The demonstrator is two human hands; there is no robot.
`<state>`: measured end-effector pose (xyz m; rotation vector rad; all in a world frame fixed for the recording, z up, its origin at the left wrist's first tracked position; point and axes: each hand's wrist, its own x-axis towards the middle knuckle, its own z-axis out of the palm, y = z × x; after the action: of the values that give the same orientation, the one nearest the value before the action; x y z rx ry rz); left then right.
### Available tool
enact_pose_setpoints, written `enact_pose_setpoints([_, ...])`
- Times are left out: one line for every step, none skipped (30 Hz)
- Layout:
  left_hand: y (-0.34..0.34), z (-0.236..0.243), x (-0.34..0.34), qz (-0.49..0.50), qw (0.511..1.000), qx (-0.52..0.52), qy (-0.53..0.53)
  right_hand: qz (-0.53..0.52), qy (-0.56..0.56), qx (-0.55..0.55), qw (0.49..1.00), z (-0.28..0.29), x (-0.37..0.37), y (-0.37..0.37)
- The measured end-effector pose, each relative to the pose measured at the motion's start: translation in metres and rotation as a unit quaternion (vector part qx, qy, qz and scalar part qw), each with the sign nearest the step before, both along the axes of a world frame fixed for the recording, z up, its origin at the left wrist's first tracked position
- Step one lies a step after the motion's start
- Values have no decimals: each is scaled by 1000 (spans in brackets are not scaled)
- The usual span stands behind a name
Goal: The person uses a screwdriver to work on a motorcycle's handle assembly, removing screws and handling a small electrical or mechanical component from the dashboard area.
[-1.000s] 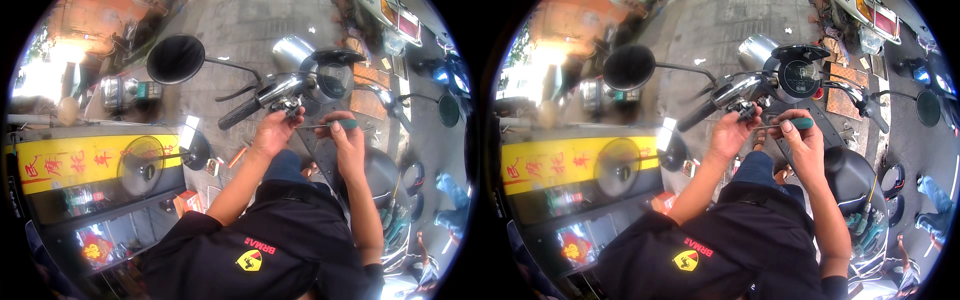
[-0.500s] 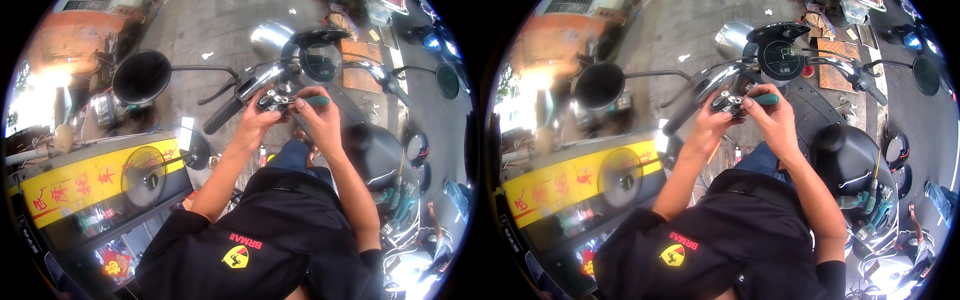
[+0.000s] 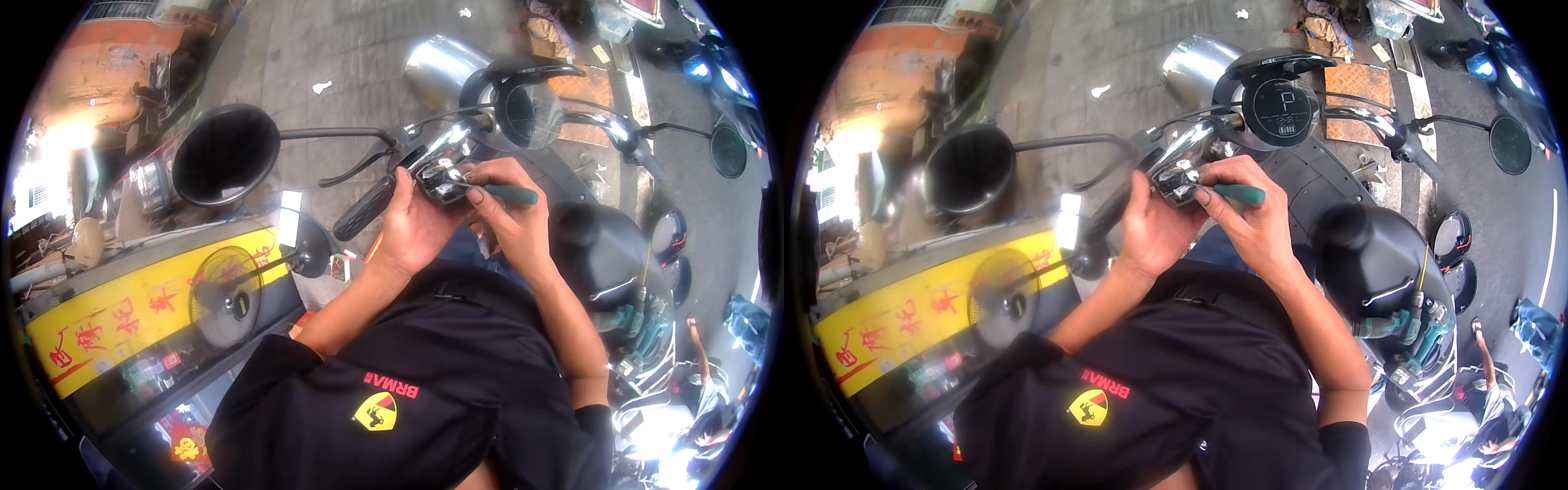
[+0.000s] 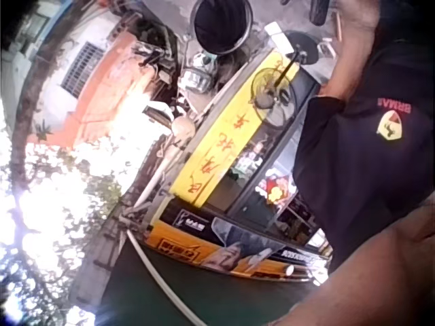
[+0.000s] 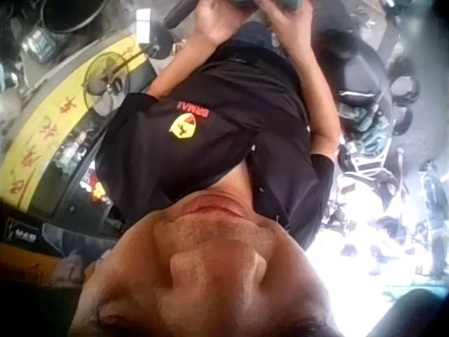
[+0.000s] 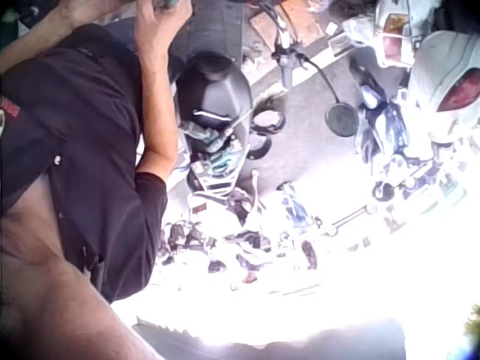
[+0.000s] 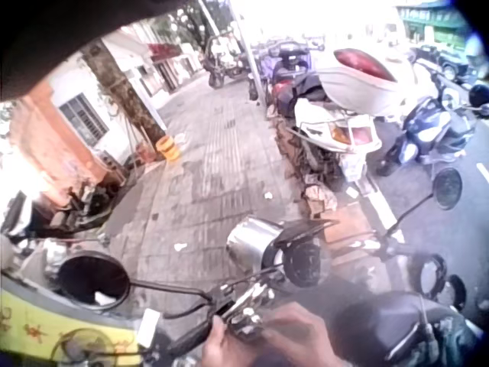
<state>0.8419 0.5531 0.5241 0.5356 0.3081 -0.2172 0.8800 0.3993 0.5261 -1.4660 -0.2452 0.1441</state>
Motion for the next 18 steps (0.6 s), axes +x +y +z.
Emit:
enact_pose_setpoints([-1, 2, -1, 7, 1000, 0, 15, -1, 19, 19, 1000, -1, 0, 1])
enact_pose_setpoints([-2, 2, 0, 14, 1000, -12, 26, 3, 22, 24, 999, -2, 1, 2])
enact_pose_setpoints([-3, 2, 1, 18, 999, -2, 28, 6, 26, 29, 999, -2, 2, 1])
enact_pose_setpoints([-4, 2, 2, 24, 999, -2, 28, 15, 15, 21, 1000, -3, 4, 0])
enact_pose_setpoints([-5, 2, 3, 32, 999, -8, 43, 29, -3, 9, 1000, -2, 6, -1])
enact_pose_setpoints([-6, 2, 3, 44, 998, -17, 48, 43, -21, -4, 999, -2, 7, -3])
enact_pose_setpoints([-7, 3, 4, 54, 996, -31, 65, 58, -48, -19, 997, -2, 10, -6])
enact_pose_setpoints([-8, 4, 6, 60, 994, -44, 80, 59, -69, -34, 995, -1, 13, -9])
enact_pose_setpoints([-13, 4, 8, 85, 991, -30, 97, 71, -58, -44, 995, 0, 15, -11])
enact_pose_setpoints([-16, 6, 8, 106, 988, -4, 114, 88, -61, -30, 994, 1, 14, -12])
enact_pose_setpoints([-19, 8, 10, 120, 986, 8, 117, 98, -61, -19, 993, 2, 15, -14])
enact_pose_setpoints([-23, 9, 12, 134, 984, 18, 114, 108, -74, -21, 991, 2, 16, -16])
enact_pose_setpoints([-28, 9, 14, 154, 980, 30, 126, 117, -87, -22, 989, 1, 17, -18])
enact_pose_setpoints([-31, 9, 16, 167, 976, 51, 131, 127, -99, -23, 987, 1, 18, -20])
enact_pose_setpoints([-33, 9, 18, 177, 973, 69, 135, 136, -98, -13, 986, 0, 20, -22])
enact_pose_setpoints([-34, 9, 19, 179, 971, 81, 132, 146, -94, -1, 985, -1, 21, -23])
enact_pose_setpoints([-33, 9, 18, 174, 969, 95, 145, 154, -30, 19, 987, -2, 23, -25])
enact_pose_setpoints([-30, 9, 17, 162, 970, 102, 150, 156, 31, 63, 985, -4, 24, -28])
